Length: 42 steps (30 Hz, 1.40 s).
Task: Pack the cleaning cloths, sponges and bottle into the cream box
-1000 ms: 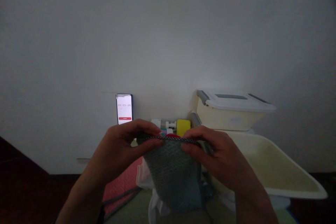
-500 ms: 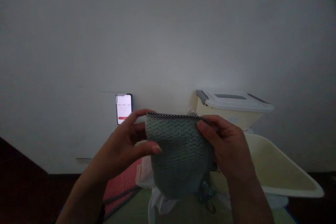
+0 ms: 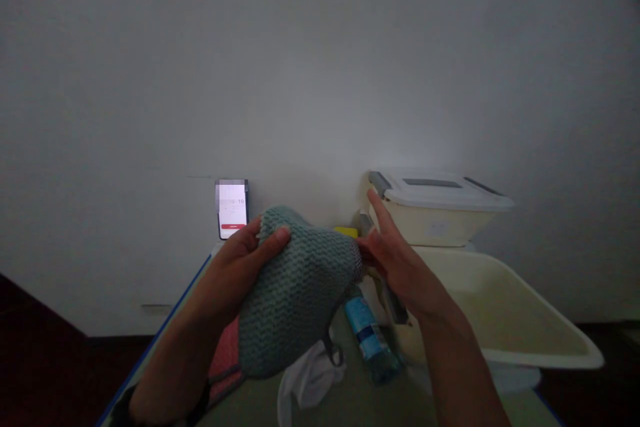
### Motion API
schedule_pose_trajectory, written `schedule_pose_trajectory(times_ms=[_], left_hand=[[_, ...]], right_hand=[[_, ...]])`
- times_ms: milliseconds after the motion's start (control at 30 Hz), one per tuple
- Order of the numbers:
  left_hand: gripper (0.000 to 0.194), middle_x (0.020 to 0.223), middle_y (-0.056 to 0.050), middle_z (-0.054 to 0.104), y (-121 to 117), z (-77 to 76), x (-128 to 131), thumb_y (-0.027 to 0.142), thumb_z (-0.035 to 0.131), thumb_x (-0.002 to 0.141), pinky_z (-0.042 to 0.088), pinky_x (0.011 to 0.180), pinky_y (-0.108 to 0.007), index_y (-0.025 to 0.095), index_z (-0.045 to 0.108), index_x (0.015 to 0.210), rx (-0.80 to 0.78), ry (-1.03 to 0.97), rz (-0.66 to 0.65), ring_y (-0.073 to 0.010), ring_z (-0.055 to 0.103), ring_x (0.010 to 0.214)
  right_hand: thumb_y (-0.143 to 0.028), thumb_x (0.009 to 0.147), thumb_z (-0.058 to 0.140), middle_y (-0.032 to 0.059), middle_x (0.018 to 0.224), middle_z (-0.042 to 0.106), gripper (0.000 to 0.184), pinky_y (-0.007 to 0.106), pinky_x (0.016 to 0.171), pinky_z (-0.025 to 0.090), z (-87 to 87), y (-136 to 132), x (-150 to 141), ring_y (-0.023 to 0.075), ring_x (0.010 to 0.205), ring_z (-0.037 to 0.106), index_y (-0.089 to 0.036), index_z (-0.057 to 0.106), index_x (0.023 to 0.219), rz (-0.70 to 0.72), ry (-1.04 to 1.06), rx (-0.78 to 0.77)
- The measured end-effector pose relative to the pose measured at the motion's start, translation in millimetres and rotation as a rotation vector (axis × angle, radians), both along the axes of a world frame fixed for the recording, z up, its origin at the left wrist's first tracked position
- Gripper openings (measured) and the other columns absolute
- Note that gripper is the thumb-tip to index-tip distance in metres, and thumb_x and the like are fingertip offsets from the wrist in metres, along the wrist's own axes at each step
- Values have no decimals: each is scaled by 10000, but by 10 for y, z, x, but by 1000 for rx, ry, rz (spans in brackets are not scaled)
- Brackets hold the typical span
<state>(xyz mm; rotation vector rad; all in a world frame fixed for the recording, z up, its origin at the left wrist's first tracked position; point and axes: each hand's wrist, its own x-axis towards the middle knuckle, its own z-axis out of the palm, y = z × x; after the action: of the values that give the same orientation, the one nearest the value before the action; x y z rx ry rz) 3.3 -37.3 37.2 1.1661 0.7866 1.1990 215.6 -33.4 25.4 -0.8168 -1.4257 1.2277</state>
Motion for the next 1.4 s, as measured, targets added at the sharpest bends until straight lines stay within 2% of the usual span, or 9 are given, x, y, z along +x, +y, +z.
schedule_pose_trajectory(times_ms=[133,267,433,600,733,1067,1233,1333,1400], left_hand=[[203,789,-26,705,25,29,-13,332,651,774,500,483,-177,158,585,856,-13,-36,143,-141,665,614],[301,800,-26,711,55,38,-102,286,697,736,532,590,-193,166,534,960,14,17,95,-155,683,708],[724,786,34,691,68,41,-225,159,750,661,558,674,-269,276,327,1236,136,191,186,-164,690,731],[382,804,6,667,68,41,-256,185,733,687,541,701,-216,204,585,1039,263,331,150,-137,662,778],[340,813,11,694,40,36,-265,203,731,699,527,725,-196,219,632,1023,274,379,196,-118,651,797],[268,839,-26,705,-15,90,-210,348,685,730,534,696,-288,215,674,962,362,667,404,-184,657,760],[111,873,-15,633,-33,90,-157,308,628,780,477,769,-279,227,673,842,613,790,407,-175,595,843],[101,865,-15,643,-80,84,-50,279,601,806,466,761,-270,218,651,870,626,782,267,-166,594,823],[103,831,-11,662,-112,75,36,268,609,806,471,737,-263,206,637,883,573,739,137,-157,607,777]], right_hand=[[-338,816,613,-53,720,582,834,230,634,467,26,-59,-94,108,667,568,-347,68,1447,204,37,2],[-235,777,644,-49,775,588,674,181,589,449,67,-47,-121,80,662,548,-306,336,1373,30,87,3],[-233,757,657,-28,791,648,645,208,637,483,70,-2,-77,106,714,592,-282,393,1343,-152,90,84],[-282,808,619,-31,734,655,502,223,657,482,61,-16,-46,101,696,604,-272,476,1290,-33,89,81],[-280,755,680,-7,854,680,412,238,701,489,55,-42,-32,114,783,614,-263,599,1159,-7,-20,63],[-227,739,669,15,860,692,183,313,756,511,122,-107,-71,174,814,634,-228,690,921,-485,-515,381],[-291,744,661,86,1115,561,259,426,918,441,83,-170,-4,240,1054,548,-236,651,997,-403,-800,454],[-390,725,679,97,1301,456,444,438,982,392,91,-253,-46,264,1194,457,-248,576,1133,-301,-834,448],[-396,742,665,73,1234,539,458,399,940,431,117,-298,-119,233,1128,519,-254,538,1159,-206,-782,410]])
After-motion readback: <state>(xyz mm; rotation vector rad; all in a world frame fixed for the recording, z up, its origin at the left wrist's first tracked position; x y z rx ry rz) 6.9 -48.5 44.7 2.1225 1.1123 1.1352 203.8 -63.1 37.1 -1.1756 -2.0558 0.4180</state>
